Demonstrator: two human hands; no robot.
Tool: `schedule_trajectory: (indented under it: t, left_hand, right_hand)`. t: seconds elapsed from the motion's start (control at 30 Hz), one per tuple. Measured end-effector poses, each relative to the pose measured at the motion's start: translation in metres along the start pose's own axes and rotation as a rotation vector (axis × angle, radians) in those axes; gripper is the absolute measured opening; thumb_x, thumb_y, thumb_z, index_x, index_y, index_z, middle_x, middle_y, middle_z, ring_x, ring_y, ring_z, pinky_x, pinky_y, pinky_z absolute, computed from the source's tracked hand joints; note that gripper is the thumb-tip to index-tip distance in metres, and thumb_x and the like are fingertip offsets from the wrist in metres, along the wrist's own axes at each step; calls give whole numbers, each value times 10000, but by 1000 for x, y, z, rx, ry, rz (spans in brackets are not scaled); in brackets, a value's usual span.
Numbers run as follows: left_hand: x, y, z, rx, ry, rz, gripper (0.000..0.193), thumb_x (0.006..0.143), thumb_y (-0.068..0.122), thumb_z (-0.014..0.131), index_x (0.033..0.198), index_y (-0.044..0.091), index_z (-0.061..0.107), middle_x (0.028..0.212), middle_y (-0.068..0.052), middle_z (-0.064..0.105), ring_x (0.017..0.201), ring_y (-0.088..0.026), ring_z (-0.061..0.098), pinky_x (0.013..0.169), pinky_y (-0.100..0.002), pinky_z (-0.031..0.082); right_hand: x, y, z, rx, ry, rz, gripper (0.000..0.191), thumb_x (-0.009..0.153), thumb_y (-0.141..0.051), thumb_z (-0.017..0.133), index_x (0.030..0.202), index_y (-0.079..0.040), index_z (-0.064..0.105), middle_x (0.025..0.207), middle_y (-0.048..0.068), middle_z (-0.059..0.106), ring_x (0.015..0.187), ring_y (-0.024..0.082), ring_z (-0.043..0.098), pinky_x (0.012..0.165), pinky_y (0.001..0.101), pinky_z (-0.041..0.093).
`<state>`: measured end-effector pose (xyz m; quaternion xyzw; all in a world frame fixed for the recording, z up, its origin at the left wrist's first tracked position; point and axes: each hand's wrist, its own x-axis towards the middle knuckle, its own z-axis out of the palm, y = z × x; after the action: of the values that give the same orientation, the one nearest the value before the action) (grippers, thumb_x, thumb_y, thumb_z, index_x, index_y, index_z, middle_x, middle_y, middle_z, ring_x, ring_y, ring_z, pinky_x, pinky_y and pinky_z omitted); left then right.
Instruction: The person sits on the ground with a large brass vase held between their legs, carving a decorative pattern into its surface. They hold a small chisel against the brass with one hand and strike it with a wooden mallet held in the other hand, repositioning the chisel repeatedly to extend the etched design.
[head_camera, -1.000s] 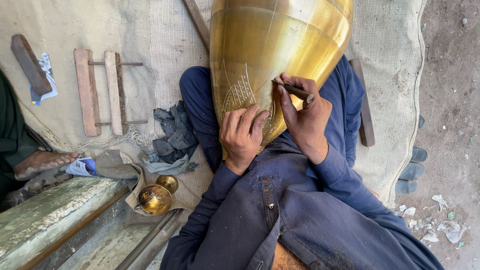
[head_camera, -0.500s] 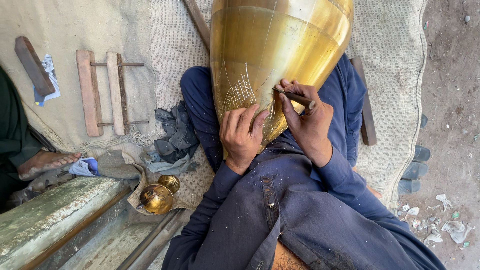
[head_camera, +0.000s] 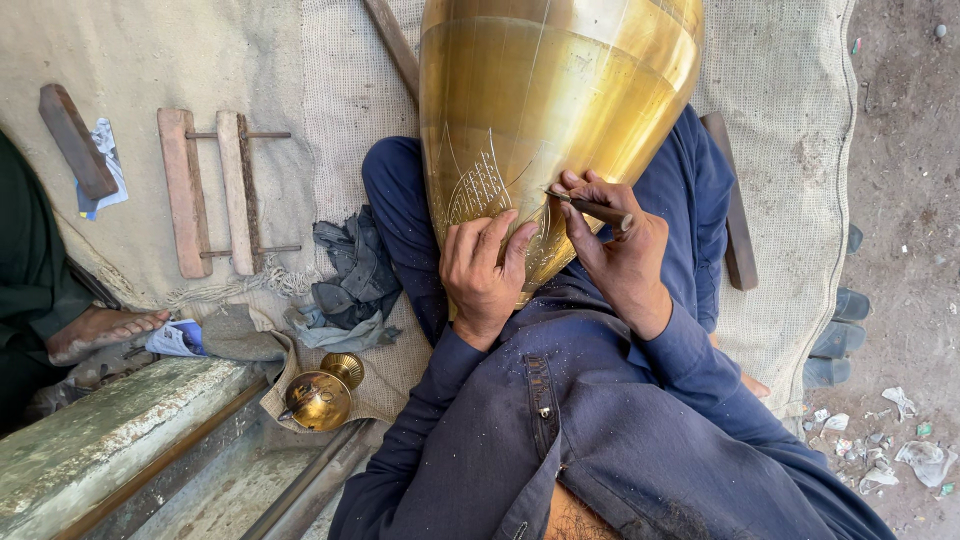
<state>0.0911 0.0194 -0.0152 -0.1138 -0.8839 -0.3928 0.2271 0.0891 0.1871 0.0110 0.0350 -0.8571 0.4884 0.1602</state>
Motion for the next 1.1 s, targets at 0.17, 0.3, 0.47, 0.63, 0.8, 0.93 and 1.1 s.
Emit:
schedule_trajectory:
  t: [0.17,0.3,0.47,0.63,0.8,0.93,1.1]
  left_hand:
    - [0,0,0,1,-4,-9,262,923,257,830,1092,77,741,915,-43,637,825,-223,619,715,-363,522]
    - [0,0,1,9,-2,-7,264,930,263,826,1094,77,737,919,-40,637,828,-220,620,719,-362,523]
    - [2,0,-2,5,-4,-5,272,918,253,831,1094,69,736,915,-48,635,823,-230,616,718,-368,520]
    - [7,-1,-8,-6,-19,-1,272,912,226,840,1092,58,725,931,-67,639,844,-256,629,743,-385,524]
    - [7,-1,-12,3,-24,-15,260,904,201,845,1088,61,726,951,-68,652,875,-268,633,775,-399,521]
    - [5,-3,-13,3,-27,-31,258,905,198,846,1085,62,722,972,-60,666,888,-258,635,787,-388,525]
    - [3,-8,-11,-2,-25,-37,264,906,214,847,1089,67,726,962,-46,666,870,-234,630,767,-369,526]
  right_hand:
    - [-3,2,-2,11,-24,-1,209,989,-31,765,1126,7,612,1114,116,778,1206,236,725,1159,414,532]
    - [-7,5,-4,43,-41,10,209,988,-32,762,1128,5,612,1125,114,777,1227,230,714,1175,418,520]
    - [-11,10,-2,163,-36,36,178,1009,-19,744,1139,29,633,1111,147,766,1202,258,726,1168,420,530]
    - [-8,20,-4,672,219,385,169,1008,-15,694,1160,42,645,1081,163,756,1051,243,761,942,358,624]
    - [-6,29,2,746,288,469,87,985,61,718,1053,68,663,1009,174,739,891,209,747,819,347,643]
    - [-4,32,17,796,299,336,134,975,86,735,1000,33,615,1095,158,708,946,162,715,919,306,614]
    - [-1,32,28,828,334,336,138,978,81,709,977,12,590,1086,137,692,924,157,722,890,307,634]
